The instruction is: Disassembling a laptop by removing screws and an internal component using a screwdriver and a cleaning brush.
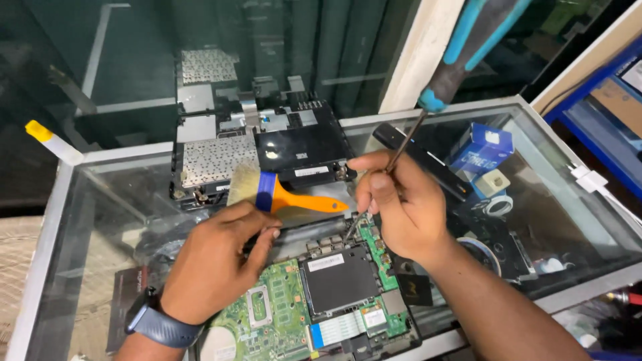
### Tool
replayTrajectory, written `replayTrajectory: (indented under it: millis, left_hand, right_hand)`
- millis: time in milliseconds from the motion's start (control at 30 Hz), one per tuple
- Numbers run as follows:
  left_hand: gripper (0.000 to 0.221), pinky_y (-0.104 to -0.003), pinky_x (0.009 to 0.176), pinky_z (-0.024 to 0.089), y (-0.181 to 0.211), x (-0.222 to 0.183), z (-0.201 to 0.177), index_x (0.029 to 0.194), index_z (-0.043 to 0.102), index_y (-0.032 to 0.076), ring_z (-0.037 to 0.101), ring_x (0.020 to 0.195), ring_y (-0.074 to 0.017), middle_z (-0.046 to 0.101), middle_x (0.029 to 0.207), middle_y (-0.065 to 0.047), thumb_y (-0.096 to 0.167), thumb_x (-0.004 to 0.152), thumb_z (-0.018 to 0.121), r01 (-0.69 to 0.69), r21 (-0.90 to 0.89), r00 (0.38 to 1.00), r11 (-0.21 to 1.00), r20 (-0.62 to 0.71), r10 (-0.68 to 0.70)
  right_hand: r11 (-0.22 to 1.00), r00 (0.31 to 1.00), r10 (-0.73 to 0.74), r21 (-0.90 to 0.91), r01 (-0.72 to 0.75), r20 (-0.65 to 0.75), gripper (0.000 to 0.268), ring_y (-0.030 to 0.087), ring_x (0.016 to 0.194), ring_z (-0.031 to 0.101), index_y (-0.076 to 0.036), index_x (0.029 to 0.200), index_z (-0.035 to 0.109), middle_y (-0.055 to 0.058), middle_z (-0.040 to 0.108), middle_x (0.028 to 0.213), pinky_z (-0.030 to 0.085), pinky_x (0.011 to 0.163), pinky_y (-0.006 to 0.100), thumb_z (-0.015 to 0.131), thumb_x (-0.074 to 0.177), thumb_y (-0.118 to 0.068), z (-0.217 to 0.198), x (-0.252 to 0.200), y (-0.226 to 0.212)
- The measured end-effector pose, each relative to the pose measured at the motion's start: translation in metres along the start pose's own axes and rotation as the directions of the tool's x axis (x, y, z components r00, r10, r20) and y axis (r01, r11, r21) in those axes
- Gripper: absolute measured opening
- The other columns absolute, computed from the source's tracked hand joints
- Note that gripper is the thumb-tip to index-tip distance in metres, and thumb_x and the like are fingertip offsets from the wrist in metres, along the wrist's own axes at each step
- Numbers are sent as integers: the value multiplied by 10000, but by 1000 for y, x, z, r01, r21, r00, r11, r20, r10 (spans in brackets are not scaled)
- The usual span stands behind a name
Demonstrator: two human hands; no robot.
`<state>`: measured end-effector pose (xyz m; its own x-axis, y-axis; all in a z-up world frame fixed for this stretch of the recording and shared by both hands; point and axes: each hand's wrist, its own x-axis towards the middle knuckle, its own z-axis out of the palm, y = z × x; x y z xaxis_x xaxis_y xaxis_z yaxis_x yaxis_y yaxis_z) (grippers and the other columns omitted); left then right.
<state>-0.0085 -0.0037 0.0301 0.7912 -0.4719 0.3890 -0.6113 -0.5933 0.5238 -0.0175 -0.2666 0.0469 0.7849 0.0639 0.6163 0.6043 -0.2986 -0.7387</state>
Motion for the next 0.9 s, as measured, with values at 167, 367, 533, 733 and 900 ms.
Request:
replayTrajectory:
  millis: [167,367,533,733,900]
  left_hand:
    - [211,-385,625,534,-4,1,-2,1026,756,99,685,747,-240,678,924,-25,217,985,586,18,-5,1000,1000,-6,-18]
    - [199,-386,626,550,-2,0,0,1019,755,82,687,755,-239,683,920,-33,194,972,597,-21,-5,999,1000,-26,21]
    - [189,-384,682,539,2,1,-2,1014,745,104,709,806,-270,704,964,-40,183,968,580,-74,-30,997,997,-35,73]
    - [202,-369,677,524,7,1,4,990,758,112,703,827,-244,710,942,-20,207,982,580,6,-6,998,1000,57,-6]
    - [209,-367,691,574,0,0,0,1002,770,111,719,839,-210,727,965,-4,224,977,595,39,-25,999,999,17,-38]
  right_hand:
    - [999,1000,23,22,-23,10,398,96,617,554,-19,1183,624,30,607,690,476,618,226,428,1093,-354,-1,0,1]
    - [1000,1000,-1,26,1,12,374,115,599,558,-8,1174,618,37,551,659,467,598,233,422,1099,-317,-3,0,-3]
    - [994,999,33,104,-34,12,363,105,571,521,1,1145,613,47,553,647,434,572,217,427,1095,-308,-1,0,-6]
    - [957,980,21,278,-77,199,435,116,534,522,29,1116,600,49,575,630,429,509,219,449,1086,-378,-13,-1,-18]
    - [994,932,82,37,-101,352,426,101,545,568,-45,1115,632,14,646,660,477,532,226,398,1065,-397,-25,8,-30]
